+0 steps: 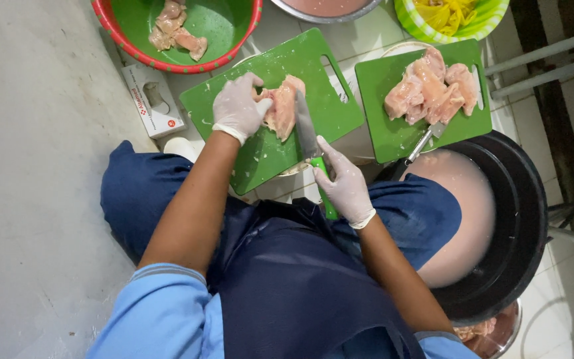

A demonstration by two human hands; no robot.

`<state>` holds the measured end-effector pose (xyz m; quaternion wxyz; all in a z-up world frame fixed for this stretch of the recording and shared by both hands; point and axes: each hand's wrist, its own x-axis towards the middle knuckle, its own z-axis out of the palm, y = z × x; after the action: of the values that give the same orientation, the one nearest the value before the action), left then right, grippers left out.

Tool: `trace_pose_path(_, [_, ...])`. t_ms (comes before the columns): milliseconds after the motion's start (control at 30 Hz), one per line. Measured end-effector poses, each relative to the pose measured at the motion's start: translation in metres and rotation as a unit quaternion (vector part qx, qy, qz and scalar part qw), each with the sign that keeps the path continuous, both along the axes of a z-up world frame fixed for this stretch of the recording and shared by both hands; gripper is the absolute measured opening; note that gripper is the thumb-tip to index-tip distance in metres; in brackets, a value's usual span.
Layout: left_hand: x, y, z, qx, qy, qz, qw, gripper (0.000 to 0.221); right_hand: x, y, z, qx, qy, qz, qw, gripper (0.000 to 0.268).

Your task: Washing raw chicken fillets in a bowl of water and then slicing them into smaller pieces on a green cutting board.

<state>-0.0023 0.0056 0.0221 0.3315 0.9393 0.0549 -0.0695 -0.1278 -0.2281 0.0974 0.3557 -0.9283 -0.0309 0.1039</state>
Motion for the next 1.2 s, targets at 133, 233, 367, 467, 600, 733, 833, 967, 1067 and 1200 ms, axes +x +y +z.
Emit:
trace_pose_path(133, [0.006, -0.008, -0.020, 0.067, -0.034, -0.058, 0.995, 0.028, -0.002, 0.005, -0.001, 0.013, 0.000, -0.004, 1.000, 0.064])
trace_pose_path(233, [0.006, -0.011, -0.019, -0.002, -0.070, -0.058, 0.996, 0.016, -0.003, 0.003, -0.003, 0.008, 0.006, -0.016, 1.000, 0.064])
trace_pose_path(367, [0.008, -0.012, -0.036, -0.150, -0.056, -0.030, 0.987, 0.014, -0.004, -0.002, -0.010, 0.023, 0.003, -0.026, 0.999, 0.064])
trace_pose_path(467, [0.006, -0.009, -0.036, -0.196, -0.043, -0.014, 0.980, 0.019, -0.005, -0.002, -0.005, 0.028, -0.006, -0.023, 0.999, 0.062])
trace_pose_path(600, [0.007, -0.002, -0.035, -0.225, -0.026, -0.012, 0.974, 0.030, -0.001, 0.002, 0.000, 0.028, -0.017, 0.000, 0.999, 0.063])
trace_pose_path(733, [0.013, 0.001, -0.046, -0.193, -0.024, 0.006, 0.981, 0.024, 0.002, 0.000, -0.018, 0.012, -0.018, 0.014, 1.000, 0.064])
trace_pose_path(833, [0.009, -0.001, -0.041, -0.185, -0.046, 0.023, 0.981, 0.017, 0.004, 0.002, -0.021, -0.001, -0.025, 0.033, 0.999, 0.062])
trace_pose_path(967, [0.008, -0.003, -0.036, -0.166, -0.030, 0.031, 0.985, 0.014, 0.008, 0.006, -0.015, -0.005, -0.007, 0.041, 0.999, 0.062])
trace_pose_path(1067, [0.008, -0.001, -0.034, -0.156, -0.022, 0.022, 0.987, 0.014, 0.008, 0.007, -0.018, -0.011, -0.003, 0.043, 0.999, 0.063])
trace_pose_path(1200, [0.004, -0.002, -0.024, -0.114, -0.050, 0.003, 0.992, 0.018, 0.012, 0.011, -0.018, -0.019, 0.000, 0.042, 0.999, 0.061])
